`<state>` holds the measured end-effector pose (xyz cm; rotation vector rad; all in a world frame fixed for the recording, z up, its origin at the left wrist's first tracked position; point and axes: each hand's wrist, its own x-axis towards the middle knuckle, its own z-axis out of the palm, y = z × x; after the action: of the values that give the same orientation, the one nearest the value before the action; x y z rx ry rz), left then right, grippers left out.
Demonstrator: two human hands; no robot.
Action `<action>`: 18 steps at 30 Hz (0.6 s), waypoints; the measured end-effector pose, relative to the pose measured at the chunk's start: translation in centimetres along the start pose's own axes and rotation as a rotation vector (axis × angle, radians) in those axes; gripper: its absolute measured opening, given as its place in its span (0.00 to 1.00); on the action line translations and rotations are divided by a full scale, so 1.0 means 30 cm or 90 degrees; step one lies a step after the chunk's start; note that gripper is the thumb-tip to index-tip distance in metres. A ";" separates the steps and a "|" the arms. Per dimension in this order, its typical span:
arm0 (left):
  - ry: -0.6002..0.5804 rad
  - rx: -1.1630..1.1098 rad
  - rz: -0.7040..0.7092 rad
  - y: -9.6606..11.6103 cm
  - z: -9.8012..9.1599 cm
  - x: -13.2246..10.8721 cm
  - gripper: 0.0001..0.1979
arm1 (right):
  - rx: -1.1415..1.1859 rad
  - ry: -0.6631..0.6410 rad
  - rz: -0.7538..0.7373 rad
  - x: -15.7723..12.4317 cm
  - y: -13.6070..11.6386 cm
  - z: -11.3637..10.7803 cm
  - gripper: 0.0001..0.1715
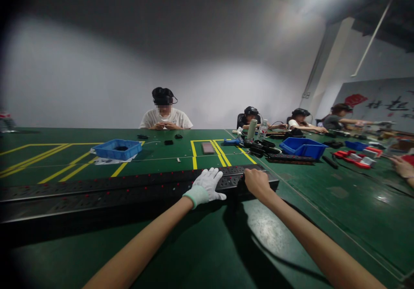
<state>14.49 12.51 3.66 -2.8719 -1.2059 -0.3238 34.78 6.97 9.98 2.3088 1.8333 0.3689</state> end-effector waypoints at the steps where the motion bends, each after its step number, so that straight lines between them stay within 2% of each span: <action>1: 0.001 -0.001 -0.001 0.000 0.001 0.000 0.31 | 0.000 0.005 0.001 -0.009 -0.005 0.013 0.19; 7: 0.002 0.001 -0.005 0.003 0.001 -0.002 0.30 | -0.004 0.031 0.004 -0.051 -0.009 0.074 0.20; 14: 0.016 0.013 0.000 0.008 -0.013 -0.007 0.27 | 0.005 -0.018 -0.062 0.011 0.032 0.007 0.20; 18: 0.017 0.028 0.000 0.017 -0.033 -0.031 0.26 | 0.037 -0.005 -0.050 -0.020 0.019 0.021 0.20</action>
<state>14.04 11.41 4.47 -2.8216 -1.1934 -0.3313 35.37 6.27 9.49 2.2639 1.9491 0.2995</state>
